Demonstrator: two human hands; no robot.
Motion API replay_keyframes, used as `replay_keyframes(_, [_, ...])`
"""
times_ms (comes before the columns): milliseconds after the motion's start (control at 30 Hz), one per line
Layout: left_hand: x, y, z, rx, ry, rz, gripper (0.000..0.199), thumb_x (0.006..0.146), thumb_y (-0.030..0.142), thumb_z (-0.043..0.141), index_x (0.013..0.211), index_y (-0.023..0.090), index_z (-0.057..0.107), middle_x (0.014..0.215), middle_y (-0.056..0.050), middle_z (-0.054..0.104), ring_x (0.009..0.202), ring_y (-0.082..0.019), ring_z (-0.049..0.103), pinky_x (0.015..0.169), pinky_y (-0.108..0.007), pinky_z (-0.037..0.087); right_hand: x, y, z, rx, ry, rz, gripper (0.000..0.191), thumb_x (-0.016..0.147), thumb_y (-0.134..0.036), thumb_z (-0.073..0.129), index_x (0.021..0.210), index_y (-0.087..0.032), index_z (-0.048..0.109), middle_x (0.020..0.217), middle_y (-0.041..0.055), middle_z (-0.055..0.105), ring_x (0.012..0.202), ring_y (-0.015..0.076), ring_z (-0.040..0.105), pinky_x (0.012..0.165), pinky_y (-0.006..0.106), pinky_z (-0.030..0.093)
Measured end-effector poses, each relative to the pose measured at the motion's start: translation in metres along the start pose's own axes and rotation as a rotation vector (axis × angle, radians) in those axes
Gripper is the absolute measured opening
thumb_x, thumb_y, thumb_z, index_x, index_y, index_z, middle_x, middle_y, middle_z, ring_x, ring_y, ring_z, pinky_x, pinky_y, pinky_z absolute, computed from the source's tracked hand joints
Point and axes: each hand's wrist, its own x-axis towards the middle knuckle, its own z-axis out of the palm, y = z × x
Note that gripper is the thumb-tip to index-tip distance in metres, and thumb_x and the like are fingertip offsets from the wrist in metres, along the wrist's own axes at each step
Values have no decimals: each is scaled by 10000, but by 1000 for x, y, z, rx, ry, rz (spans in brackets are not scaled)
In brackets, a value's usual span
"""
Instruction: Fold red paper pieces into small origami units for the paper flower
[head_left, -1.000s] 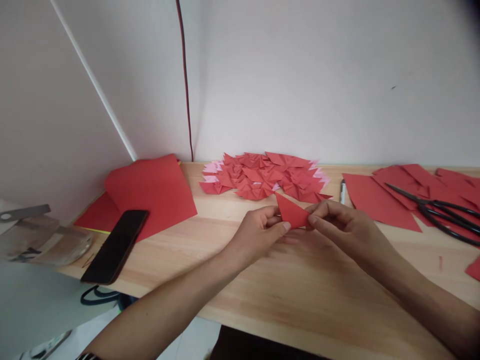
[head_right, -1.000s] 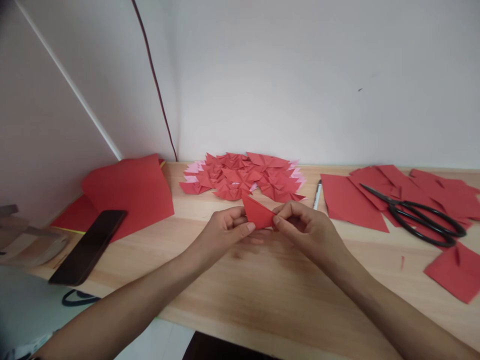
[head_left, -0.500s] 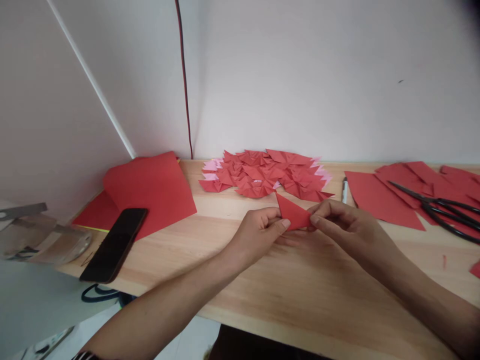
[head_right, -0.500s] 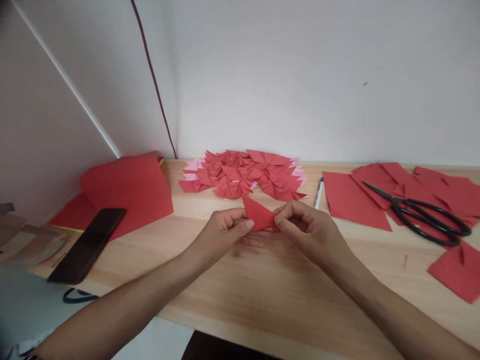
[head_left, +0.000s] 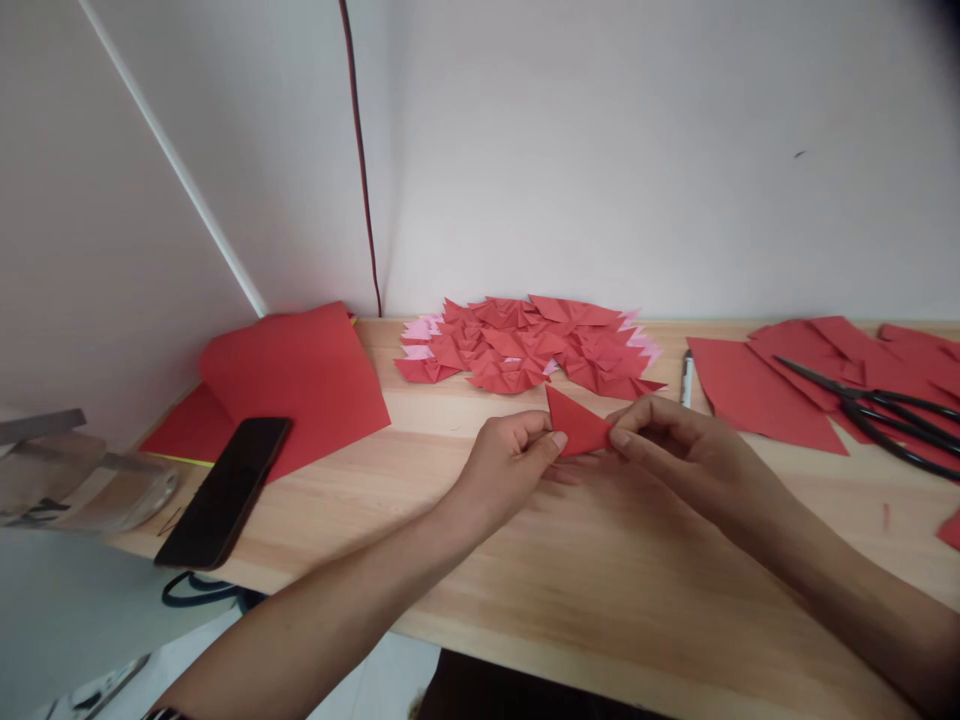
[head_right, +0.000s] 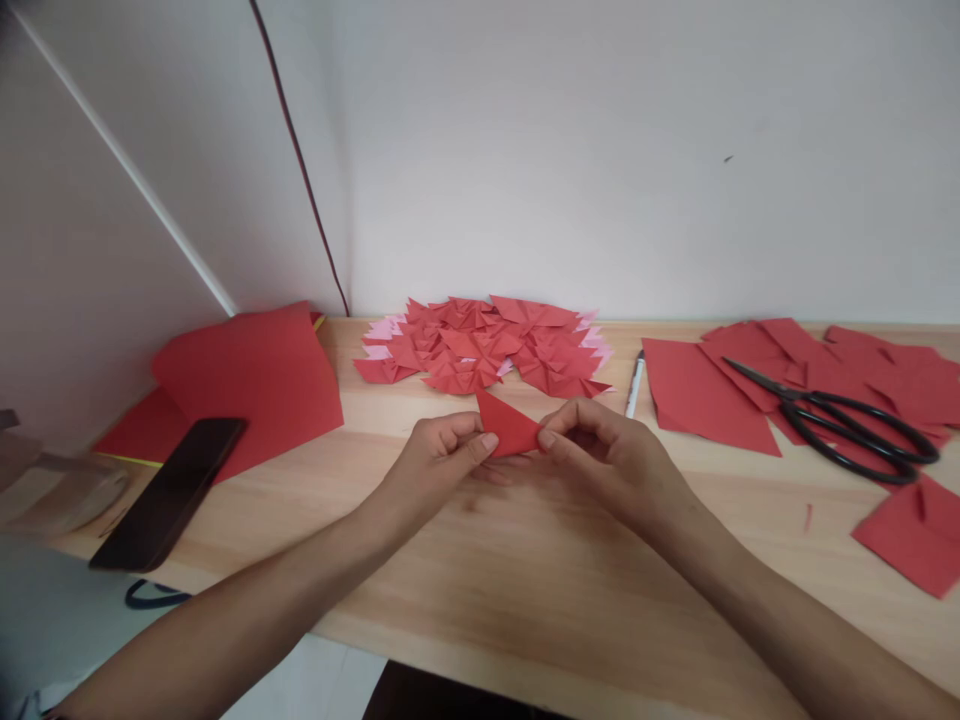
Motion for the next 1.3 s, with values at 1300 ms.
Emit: replay_keyframes(1300, [3, -3, 4, 8, -84, -114, 306, 825, 336, 603, 1029, 108, 614, 928, -110, 706, 772, -209, 703, 678, -292, 555, -1, 1, -4, 57, -266, 145, 313, 768, -487, 617, 689, -190, 555, 584, -44, 426, 520, 85, 355, 454, 219, 258])
